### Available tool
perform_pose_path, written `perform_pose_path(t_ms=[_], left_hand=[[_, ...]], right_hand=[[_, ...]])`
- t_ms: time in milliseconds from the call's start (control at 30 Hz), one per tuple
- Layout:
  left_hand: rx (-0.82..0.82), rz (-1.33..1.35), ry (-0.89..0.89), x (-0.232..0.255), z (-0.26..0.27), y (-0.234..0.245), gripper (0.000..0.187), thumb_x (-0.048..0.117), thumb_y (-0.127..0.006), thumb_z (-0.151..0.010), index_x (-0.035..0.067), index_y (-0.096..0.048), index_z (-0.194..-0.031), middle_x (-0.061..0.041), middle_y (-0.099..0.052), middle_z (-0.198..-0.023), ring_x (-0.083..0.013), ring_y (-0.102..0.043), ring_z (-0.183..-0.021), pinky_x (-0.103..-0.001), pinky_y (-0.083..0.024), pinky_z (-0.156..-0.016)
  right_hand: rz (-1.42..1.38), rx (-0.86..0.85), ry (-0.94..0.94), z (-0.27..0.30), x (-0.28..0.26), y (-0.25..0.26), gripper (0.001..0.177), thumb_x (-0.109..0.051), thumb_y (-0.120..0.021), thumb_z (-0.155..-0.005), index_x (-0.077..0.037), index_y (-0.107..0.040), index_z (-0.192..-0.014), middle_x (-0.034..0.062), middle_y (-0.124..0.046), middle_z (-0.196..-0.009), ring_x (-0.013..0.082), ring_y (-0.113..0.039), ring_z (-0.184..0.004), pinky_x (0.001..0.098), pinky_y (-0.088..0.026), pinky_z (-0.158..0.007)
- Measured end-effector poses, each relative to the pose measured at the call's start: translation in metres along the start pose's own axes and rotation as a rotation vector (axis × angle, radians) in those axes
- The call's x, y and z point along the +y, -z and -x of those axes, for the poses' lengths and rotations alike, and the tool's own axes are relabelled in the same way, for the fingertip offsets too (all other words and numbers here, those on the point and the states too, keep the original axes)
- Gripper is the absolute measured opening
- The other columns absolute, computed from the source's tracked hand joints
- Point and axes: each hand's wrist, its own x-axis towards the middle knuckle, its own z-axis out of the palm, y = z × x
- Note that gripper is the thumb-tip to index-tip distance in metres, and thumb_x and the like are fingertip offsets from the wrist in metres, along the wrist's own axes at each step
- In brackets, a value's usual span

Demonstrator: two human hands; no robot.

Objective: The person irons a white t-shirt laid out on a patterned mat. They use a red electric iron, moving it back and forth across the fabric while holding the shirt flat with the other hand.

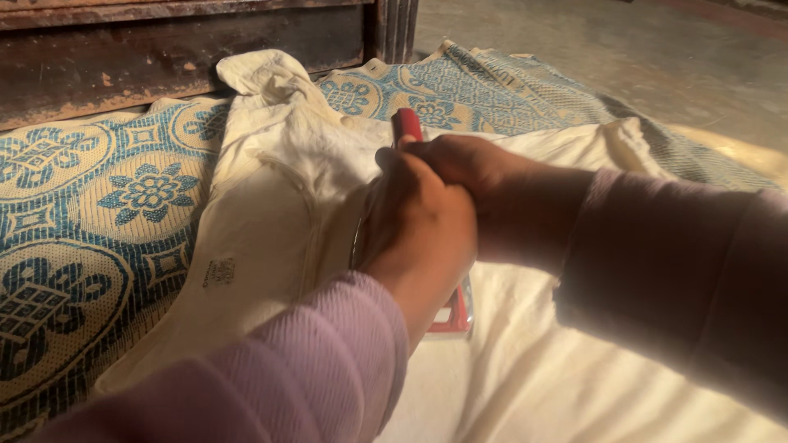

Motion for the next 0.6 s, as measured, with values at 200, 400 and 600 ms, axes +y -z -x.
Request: perform_pose_path(t_ms=[200,400,600], left_hand=[[-0.012,0.004,0.042,0.011,-0.020,-0.004,0.042,0.020,-0.043,-0.093,-0.001,-0.047,-0.130,-0.025,-0.067,-0.122,-0.0398,-0.071,-0.106,-0.046,-0.060,-0.085],[-0.011,0.014,0.071,0.014,-0.031,-0.011,0.043,0.019,-0.043,-0.093,-0.001,-0.046,-0.131,-0.025,-0.067,-0.122,-0.0398,-0.070,-0.107,-0.046,-0.060,-0.086],[-0.019,0.006,0.064,0.017,-0.038,-0.018,0.043,0.019,-0.044,-0.093,-0.002,-0.045,-0.131,-0.025,-0.067,-0.122,-0.0397,-0.070,-0.108,-0.046,-0.059,-0.087]], right_hand=[[1.480,-0.073,0.452,-0.036,-0.033,0.037,0.030,-0.025,-0.070,-0.096,-0.016,-0.066,-0.124,-0.0015,-0.073,-0.109,0.0083,-0.066,-0.107,0.0302,-0.049,-0.093],[0.027,-0.122,-0.088,-0.081,-0.059,0.059,0.021,-0.020,-0.067,-0.104,-0.001,-0.067,-0.114,0.0078,-0.071,-0.105,0.0161,-0.064,-0.104,0.0337,-0.050,-0.095],[0.189,-0.036,0.033,-0.076,-0.071,0.055,0.026,-0.023,-0.069,-0.096,-0.005,-0.067,-0.114,0.0089,-0.071,-0.103,0.0201,-0.065,-0.101,0.0371,-0.051,-0.092]])
